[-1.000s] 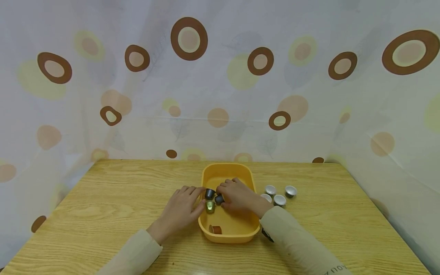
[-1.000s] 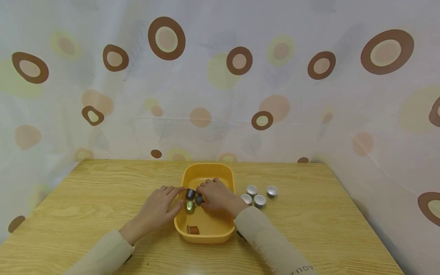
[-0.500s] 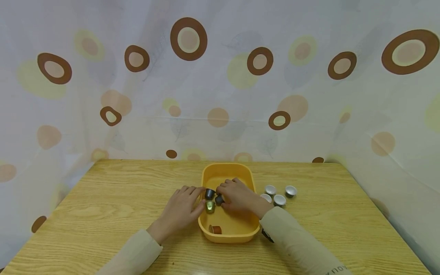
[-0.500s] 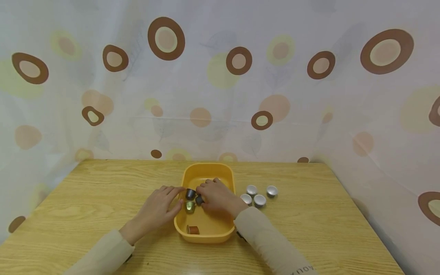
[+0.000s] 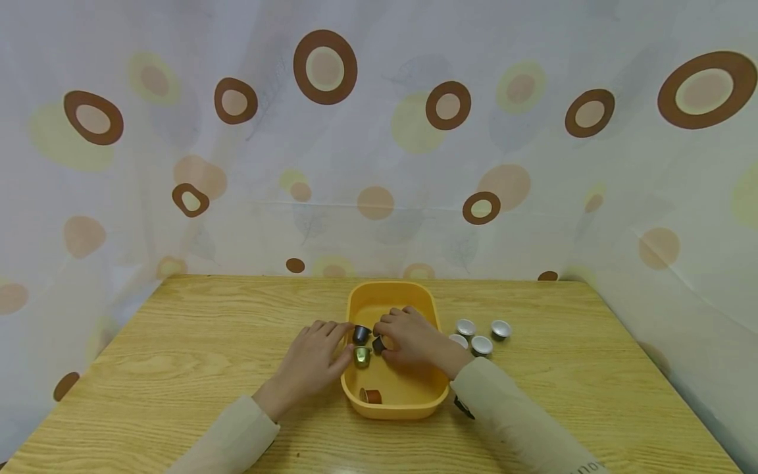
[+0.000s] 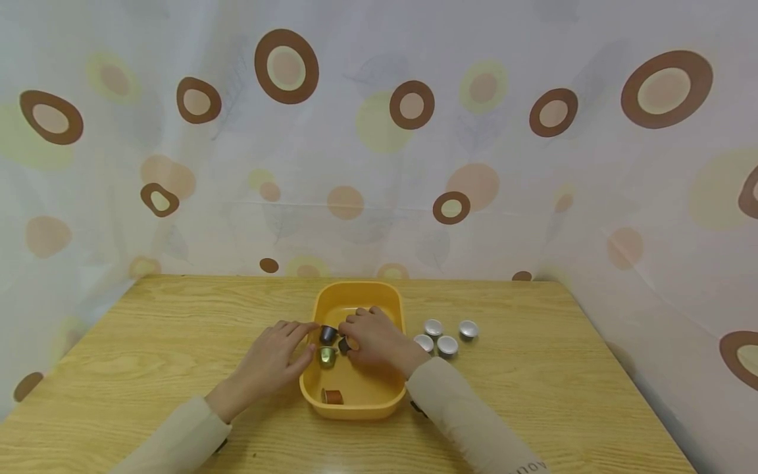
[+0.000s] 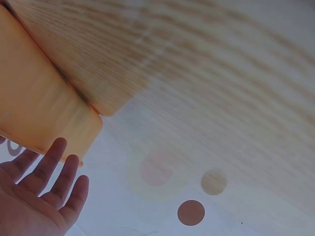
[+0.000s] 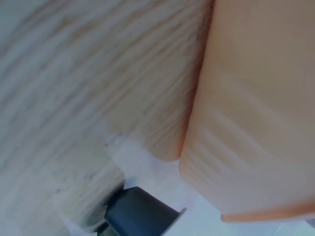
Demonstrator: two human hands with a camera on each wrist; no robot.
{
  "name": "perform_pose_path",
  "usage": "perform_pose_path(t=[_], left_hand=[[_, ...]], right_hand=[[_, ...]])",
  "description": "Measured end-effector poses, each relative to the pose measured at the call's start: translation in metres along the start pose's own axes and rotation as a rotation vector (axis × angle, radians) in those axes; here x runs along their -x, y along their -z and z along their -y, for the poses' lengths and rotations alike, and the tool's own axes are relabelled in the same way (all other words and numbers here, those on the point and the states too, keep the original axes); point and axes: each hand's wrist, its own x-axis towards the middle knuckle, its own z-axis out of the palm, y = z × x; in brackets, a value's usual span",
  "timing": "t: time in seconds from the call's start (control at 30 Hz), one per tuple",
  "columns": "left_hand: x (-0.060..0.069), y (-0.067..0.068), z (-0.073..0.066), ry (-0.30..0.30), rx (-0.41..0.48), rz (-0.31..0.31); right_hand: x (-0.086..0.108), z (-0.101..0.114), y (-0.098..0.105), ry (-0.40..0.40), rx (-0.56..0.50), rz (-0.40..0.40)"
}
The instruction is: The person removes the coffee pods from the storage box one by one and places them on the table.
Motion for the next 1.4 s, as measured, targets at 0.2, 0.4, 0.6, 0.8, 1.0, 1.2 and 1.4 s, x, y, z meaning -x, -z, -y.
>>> perform_pose_path(t=[0.2, 0.4, 0.6, 0.8, 1.0, 1.2, 1.4], left_hand=[[0.000, 0.000, 0.000, -0.010, -0.009, -0.011], [0.000, 0.001, 0.000, -0.008, -0.006, -0.005], [0.000, 0.001, -0.001, -0.001, 0.001, 0.004], [0.001, 0.001, -0.001, -0.004, 0.002, 0.002], [0.001, 0.001, -0.001, -0.008, 0.001, 0.000], [0.001, 0.002, -0.002, -0.005, 0.015, -0.002], [0.001, 0.001, -0.001, -0.013, 0.001, -0.013]], right_hand=[[0.003, 0.000, 0.005, -0.008, 0.013, 0.013], [0.007, -0.001, 0.009, -0.012, -0.017, 0.016], [0.011, -0.005, 0.012, 0.016, -0.006, -0.033], [0.015, -0.009, 0.013, 0.049, 0.052, -0.090], [0.018, -0.013, 0.016, 0.063, 0.061, -0.117], [0.022, -0.014, 0.022, 0.068, 0.079, -0.127], [0.026, -0.018, 0.025, 0.071, 0.088, -0.165]])
